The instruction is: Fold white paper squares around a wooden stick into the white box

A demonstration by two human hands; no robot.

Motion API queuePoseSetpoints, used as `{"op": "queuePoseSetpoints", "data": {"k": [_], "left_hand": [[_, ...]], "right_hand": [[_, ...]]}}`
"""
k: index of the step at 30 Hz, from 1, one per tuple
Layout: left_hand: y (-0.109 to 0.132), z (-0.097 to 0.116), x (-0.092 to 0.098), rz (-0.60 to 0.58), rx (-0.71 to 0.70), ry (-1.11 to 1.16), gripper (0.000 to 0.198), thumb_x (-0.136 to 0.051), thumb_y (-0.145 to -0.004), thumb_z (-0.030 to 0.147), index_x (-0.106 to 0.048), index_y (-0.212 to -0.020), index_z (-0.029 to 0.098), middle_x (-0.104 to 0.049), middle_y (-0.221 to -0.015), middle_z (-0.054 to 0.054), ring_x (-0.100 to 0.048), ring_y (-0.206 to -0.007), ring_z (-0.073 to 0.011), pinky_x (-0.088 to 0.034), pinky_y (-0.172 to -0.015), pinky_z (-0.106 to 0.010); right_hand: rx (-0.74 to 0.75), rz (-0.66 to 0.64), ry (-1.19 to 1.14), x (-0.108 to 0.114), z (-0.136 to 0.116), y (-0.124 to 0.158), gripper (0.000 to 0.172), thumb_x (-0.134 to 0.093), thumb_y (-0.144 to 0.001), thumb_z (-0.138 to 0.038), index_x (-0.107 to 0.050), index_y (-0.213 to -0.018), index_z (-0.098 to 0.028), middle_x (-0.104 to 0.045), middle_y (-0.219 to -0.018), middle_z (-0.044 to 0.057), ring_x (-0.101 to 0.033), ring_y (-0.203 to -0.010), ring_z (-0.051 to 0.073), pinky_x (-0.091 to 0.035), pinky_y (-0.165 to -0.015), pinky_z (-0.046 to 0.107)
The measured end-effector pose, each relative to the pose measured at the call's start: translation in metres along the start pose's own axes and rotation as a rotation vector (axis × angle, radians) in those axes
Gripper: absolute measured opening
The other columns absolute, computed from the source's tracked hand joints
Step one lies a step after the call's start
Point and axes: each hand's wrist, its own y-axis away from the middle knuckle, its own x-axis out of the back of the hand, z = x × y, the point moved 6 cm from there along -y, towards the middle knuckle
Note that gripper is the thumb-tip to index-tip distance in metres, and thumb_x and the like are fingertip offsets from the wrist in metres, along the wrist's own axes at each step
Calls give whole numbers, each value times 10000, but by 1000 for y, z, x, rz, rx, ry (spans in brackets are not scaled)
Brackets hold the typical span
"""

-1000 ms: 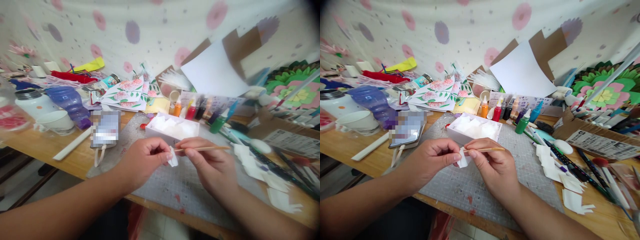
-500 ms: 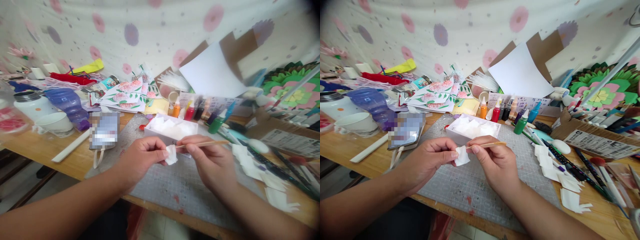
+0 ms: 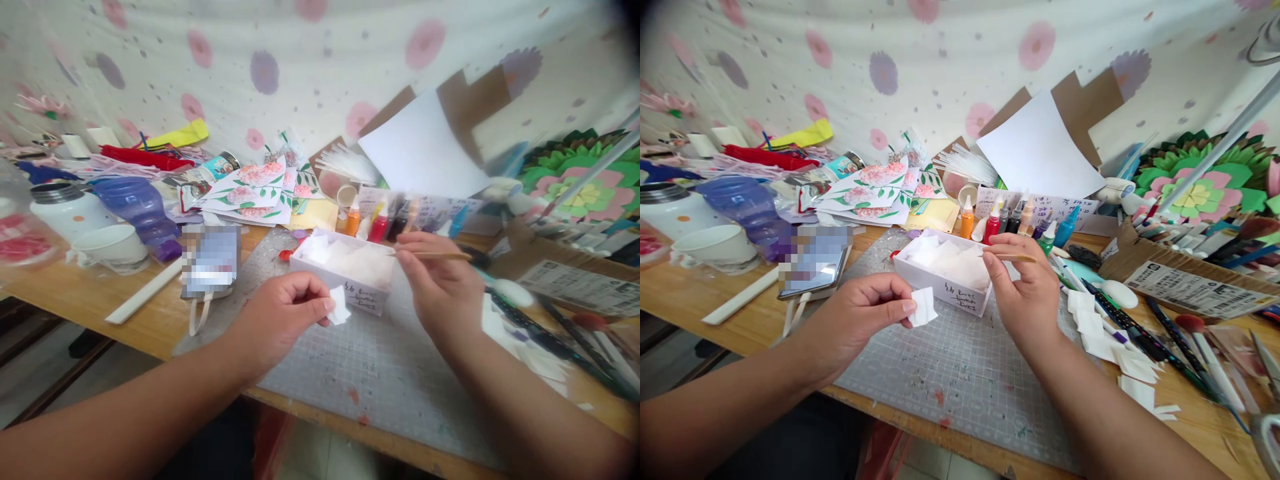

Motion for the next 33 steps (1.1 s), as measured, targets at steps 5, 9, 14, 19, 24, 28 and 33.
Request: {"op": "queuePoseSetpoints", "data": {"k": [5, 9, 14, 19, 24, 28, 33], "left_hand": [[1, 5, -2, 0, -23, -98, 144, -642, -796, 289, -627, -705, 179, -608, -669, 36, -520, -668, -133, -375, -650, -264], [0, 7, -4, -15, -46, -117, 144, -637, -804, 282, -646, -706, 178, -613, -673, 43, -512, -656, -120, -370, -633, -251], [-3, 7, -5, -29, -43, -101, 120, -654, -794, 253, -673, -698, 183, -649, -666, 46, -553, -668, -118, -392, -654, -241], [-3, 5, -6, -36, -35, -50, 112, -659, -791, 248, -678, -698, 189, -665, -664, 46, -581, -672, -117, -409, -657, -236], [-1, 3, -6, -41, -47, 15, 90, -657, -785, 232, -667, -708, 185, -670, -685, 40, -595, -691, -120, -426, -668, -238], [-1, 1, -7, -59, -30, 50, 118, -650, -798, 260, -666, -716, 176, -675, -689, 23, -607, -706, -133, -444, -699, -260], [-3, -1, -9, -78, -31, 121, 148, -636, -803, 241, -654, -675, 169, -658, -656, 21, -605, -682, -130, -454, -699, -266]], "right_hand": [[36, -262, -301, -15, -40, 16, 169, -642, -873, -117, -726, -939, -248, -745, -921, 37, -689, -934, 192, -558, -858, 376], [-43, -337, -450, -27, -45, 26, 169, -623, -885, -103, -734, -911, -228, -765, -886, 33, -705, -931, 165, -577, -833, 311], [-76, -306, -464, -28, -41, 26, 173, -640, -874, -105, -750, -896, -236, -769, -866, 23, -716, -887, 156, -591, -795, 299], [-107, -284, -484, -26, -40, 26, 189, -637, -867, -90, -744, -901, -242, -767, -871, 20, -721, -856, 153, -606, -756, 293], [-107, -298, -501, -27, -41, 27, 178, -627, -875, -82, -742, -899, -216, -761, -857, 22, -716, -840, 127, -593, -748, 243], [-70, -308, -483, -26, -42, 26, 175, -622, -876, -72, -738, -899, -201, -759, -855, 32, -713, -848, 131, -586, -765, 251], [-16, -349, -465, -26, -45, 27, 174, -621, -874, -63, -731, -896, -196, -760, -862, 37, -712, -854, 140, -580, -782, 274]]}}
